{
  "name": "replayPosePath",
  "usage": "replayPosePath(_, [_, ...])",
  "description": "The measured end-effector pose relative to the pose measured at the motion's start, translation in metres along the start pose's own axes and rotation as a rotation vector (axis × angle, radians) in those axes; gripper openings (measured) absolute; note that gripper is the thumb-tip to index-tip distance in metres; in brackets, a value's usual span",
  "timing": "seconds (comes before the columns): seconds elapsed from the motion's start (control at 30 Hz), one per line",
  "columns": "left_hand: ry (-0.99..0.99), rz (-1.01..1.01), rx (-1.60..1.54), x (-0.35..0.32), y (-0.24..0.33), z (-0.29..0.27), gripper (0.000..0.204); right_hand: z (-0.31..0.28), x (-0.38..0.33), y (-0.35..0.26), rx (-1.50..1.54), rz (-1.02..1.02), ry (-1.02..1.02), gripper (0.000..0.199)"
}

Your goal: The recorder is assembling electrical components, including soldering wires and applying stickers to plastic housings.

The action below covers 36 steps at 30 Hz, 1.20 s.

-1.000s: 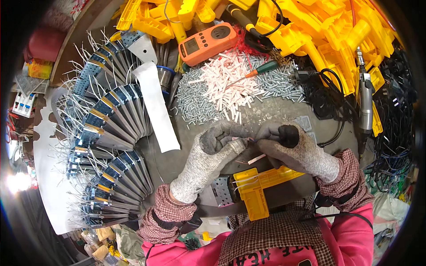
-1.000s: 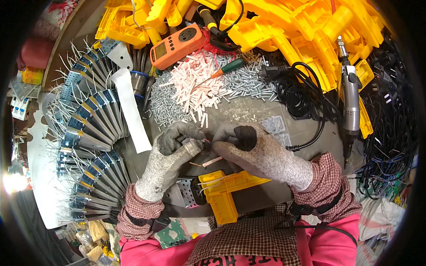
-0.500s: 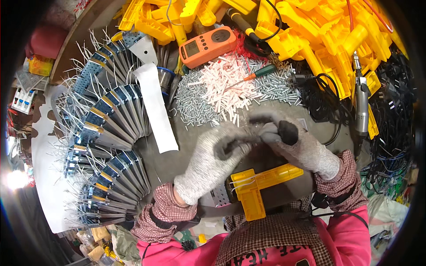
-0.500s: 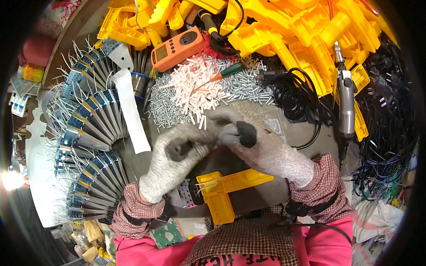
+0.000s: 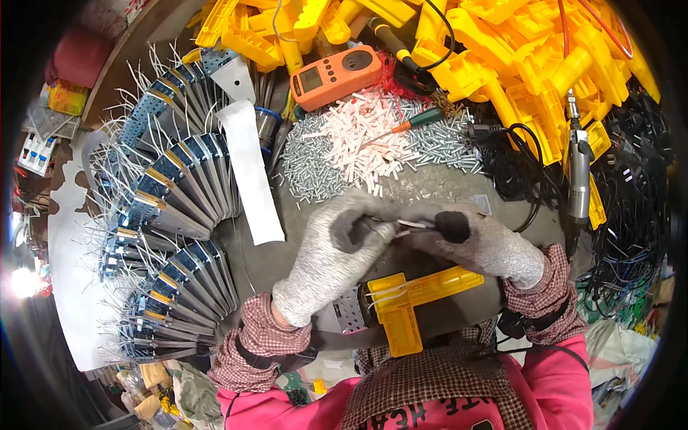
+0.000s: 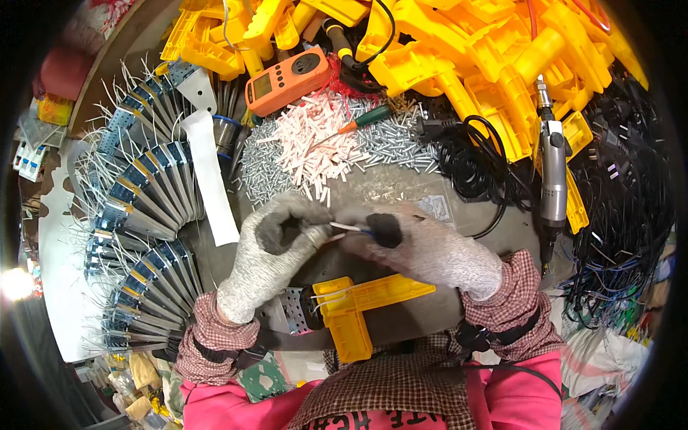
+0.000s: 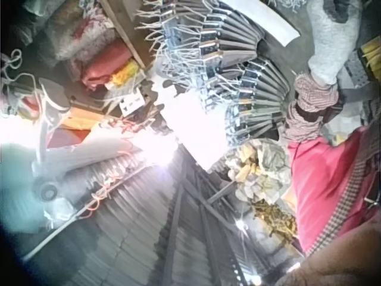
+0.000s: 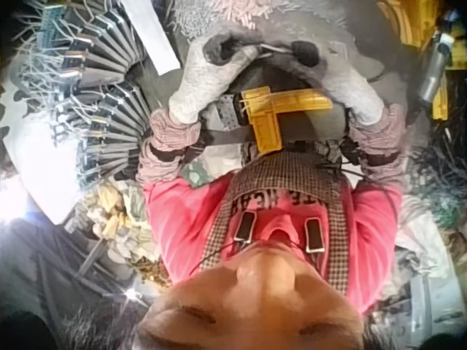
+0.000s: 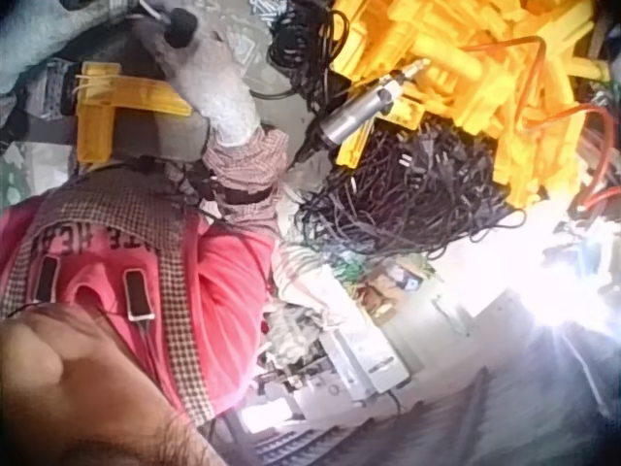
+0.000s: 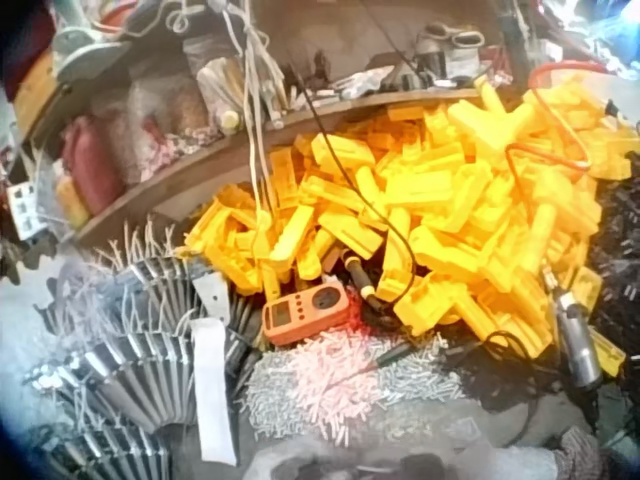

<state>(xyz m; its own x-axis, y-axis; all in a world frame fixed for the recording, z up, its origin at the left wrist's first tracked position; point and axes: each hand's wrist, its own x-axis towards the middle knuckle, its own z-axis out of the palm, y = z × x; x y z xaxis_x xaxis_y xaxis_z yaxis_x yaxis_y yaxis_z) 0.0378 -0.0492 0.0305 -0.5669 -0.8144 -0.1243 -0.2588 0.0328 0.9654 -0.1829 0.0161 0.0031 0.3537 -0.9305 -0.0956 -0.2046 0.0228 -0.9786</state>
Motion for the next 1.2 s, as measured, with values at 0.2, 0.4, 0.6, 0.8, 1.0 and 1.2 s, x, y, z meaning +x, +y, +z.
replayPosePath(0.2, [0.305,0.006,-0.043,0.011,0.004,-0.028,0.008,-0.006,-0.003,-0.008,0.201,0.387,0.229,0.026])
replayPosePath(0.4, [-0.027,0.167,0.328,-0.013,-0.025,-0.005,0.018,0.013,0.005,-0.018,0.307,0.209,0.128,0.022])
replayPosePath(0.6, [0.223,0.004,0.433,-0.028,0.022,-0.038,0.029,-0.005,-0.003,0.010,-0.075,0.052,0.357,0.025])
replayPosePath(0.8, [-0.141,-0.234,0.746,0.008,0.041,-0.057,0.047,0.008,0.008,0.007,0.091,-0.014,0.338,0.023])
replayPosePath(1.0, [0.382,0.110,0.953,0.137,0.009,0.003,0.032,0.010,-0.004,-0.003,0.020,-0.118,0.412,0.016])
replayPosePath(1.2, [0.417,0.162,0.866,0.142,0.022,0.007,0.022,-0.003,0.008,0.003,0.305,0.116,0.286,0.032])
